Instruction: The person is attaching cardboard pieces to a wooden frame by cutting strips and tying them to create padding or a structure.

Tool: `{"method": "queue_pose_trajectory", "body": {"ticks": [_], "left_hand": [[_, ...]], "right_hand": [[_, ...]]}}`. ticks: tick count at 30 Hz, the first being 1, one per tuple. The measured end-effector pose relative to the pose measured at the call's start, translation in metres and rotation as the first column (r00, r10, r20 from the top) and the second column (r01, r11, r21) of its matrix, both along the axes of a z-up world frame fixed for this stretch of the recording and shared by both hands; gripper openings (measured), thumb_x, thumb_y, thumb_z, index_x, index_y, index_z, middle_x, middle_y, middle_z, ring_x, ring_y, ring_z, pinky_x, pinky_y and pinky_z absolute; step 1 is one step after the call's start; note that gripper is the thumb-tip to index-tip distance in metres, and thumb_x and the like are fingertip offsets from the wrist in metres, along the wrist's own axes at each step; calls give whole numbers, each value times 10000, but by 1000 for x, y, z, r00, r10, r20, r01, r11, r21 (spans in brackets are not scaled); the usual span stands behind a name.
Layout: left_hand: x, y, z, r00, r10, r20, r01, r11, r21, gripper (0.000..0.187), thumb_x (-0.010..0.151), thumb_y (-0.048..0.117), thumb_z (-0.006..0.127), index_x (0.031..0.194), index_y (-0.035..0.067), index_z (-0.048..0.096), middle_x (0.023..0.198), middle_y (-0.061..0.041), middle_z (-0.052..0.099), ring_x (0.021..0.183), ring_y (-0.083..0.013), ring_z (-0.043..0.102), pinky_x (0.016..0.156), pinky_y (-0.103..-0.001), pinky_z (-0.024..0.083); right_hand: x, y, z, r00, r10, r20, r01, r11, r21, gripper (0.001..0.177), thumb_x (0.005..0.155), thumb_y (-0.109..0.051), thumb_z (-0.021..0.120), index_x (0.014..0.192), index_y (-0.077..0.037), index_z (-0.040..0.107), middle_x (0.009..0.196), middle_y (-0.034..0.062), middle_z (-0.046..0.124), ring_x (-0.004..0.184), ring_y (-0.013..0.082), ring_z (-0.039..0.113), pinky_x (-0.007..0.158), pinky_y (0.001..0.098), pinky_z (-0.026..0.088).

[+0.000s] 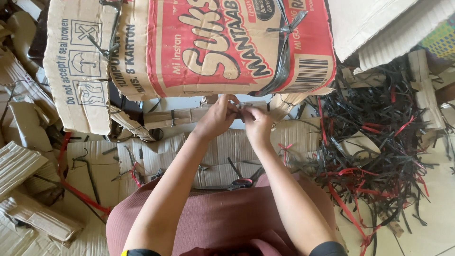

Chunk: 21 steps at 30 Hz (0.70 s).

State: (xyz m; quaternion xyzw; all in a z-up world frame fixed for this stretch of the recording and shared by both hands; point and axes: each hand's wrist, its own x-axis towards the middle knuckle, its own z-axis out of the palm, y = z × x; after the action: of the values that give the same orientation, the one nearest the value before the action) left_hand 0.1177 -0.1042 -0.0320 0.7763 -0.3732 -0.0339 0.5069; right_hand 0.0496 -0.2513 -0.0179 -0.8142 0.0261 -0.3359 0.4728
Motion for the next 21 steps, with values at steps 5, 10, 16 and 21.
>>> {"method": "queue_pose_trajectory", "body": {"ticks": [5, 10, 16, 21], "left_hand": [[-2, 3, 7, 999, 36, -34, -39, 996, -86, 511, 870, -95, 681, 1271, 100, 431, 978, -123, 724, 839, -309, 770, 764, -411, 619], [-5, 2, 1, 995, 100, 7, -98, 985, -140, 408, 882, -81, 689, 1190, 90, 483, 953, -115, 744, 862, -322, 777, 770, -424, 621], [-31, 14, 49, 984, 115, 140, -94, 984, -151, 191, 876, 22, 739, 1053, 93, 756, 958, -146, 775, 894, -373, 766, 784, -436, 624], [-15, 11, 6, 904, 214, 370, -266, 960, 93, 92, 948, 212, 751, 1006, 154, 792, 862, -63, 784, 782, -288, 769, 788, -386, 596]], "right_hand": [[-8, 5, 17, 998, 49, -50, -57, 983, -176, 77, 870, -11, 776, 870, -86, 790, 676, 114, 720, 651, 283, 748, 593, 344, 594], [-6, -5, -4, 974, 40, -223, -84, 977, -194, 27, 895, -98, 775, 922, -101, 778, 769, 128, 727, 791, 365, 740, 698, 418, 583], [-3, -17, -8, 849, 178, -498, -93, 977, 191, 149, 936, -142, 696, 1053, -149, 788, 852, 109, 745, 794, 238, 751, 732, 364, 597], [-3, -16, -9, 826, 217, -521, -124, 970, 207, 248, 844, -51, 678, 1034, -162, 794, 751, 29, 748, 664, 125, 723, 670, 267, 573]]}}
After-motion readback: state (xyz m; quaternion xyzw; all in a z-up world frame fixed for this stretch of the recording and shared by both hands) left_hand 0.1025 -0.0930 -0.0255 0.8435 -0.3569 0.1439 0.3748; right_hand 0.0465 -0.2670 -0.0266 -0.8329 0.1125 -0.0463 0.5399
